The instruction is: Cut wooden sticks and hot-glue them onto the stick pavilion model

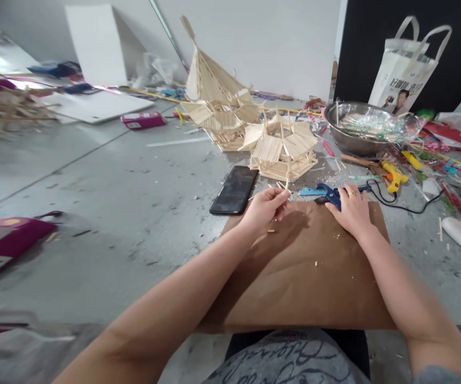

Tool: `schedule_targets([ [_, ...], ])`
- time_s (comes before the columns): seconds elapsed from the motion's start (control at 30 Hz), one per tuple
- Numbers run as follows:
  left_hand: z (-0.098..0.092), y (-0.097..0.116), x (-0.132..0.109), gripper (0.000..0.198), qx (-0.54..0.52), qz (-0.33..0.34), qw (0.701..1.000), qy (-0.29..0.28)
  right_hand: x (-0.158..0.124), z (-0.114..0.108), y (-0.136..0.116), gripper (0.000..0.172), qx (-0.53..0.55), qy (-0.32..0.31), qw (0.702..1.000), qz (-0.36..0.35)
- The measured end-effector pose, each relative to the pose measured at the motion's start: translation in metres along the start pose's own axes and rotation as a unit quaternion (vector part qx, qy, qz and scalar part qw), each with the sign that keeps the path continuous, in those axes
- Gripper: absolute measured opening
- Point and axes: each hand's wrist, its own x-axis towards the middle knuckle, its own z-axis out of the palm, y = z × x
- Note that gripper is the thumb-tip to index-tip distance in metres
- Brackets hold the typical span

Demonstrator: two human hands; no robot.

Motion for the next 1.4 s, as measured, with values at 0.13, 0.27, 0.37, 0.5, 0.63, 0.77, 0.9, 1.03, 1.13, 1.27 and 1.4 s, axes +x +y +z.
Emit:
schedule_targets([
  [0.13,-0.003,0.015,0.008,0.026,-0.060,-0.022,0.997,0.032,0.011,-0.016,-0.006,0.034,0.096,0.048,0.993,-0.051],
  [0.27,-0.008,0.030,0.024,0.020,-0.101,-0.024,0.993,0.056,0.028,-0.031,-0.013,0.025,0.134,0.066,0.986,-0.073],
  [0.37,-0.012,0.033,0.038,0.018,-0.132,-0.054,0.988,0.060,0.040,-0.037,-0.017,0.023,0.152,0.070,0.983,-0.074],
  [0.5,-0.014,0.029,0.053,0.019,-0.154,-0.072,0.983,0.065,0.055,-0.043,-0.026,0.021,0.145,0.069,0.982,-0.104],
  [0.63,-0.012,0.023,0.062,0.022,-0.136,-0.051,0.987,0.072,0.068,-0.045,-0.034,0.021,0.127,0.074,0.981,-0.124],
  [0.77,-0.010,0.015,0.066,0.025,-0.136,-0.007,0.987,0.081,0.073,-0.040,-0.035,0.022,0.115,0.069,0.981,-0.140],
  [0.9,-0.012,0.009,0.068,0.028,-0.162,0.014,0.984,0.078,0.076,-0.036,-0.036,0.026,0.108,0.064,0.980,-0.152],
  [1.03,-0.014,0.010,0.070,0.029,-0.169,0.009,0.984,0.064,0.084,-0.038,-0.048,0.033,0.079,0.090,0.975,-0.185],
  [1.13,-0.014,0.013,0.071,0.030,-0.169,0.005,0.984,0.060,0.095,-0.038,-0.061,0.038,0.038,0.096,0.967,-0.232],
  [1.27,-0.013,0.014,0.072,0.031,-0.162,0.010,0.984,0.067,0.107,-0.033,-0.074,0.043,-0.017,0.081,0.962,-0.260],
  [1.4,-0.014,0.016,0.072,0.028,-0.171,0.012,0.983,0.061,0.114,-0.027,-0.075,0.045,-0.042,0.065,0.964,-0.253],
])
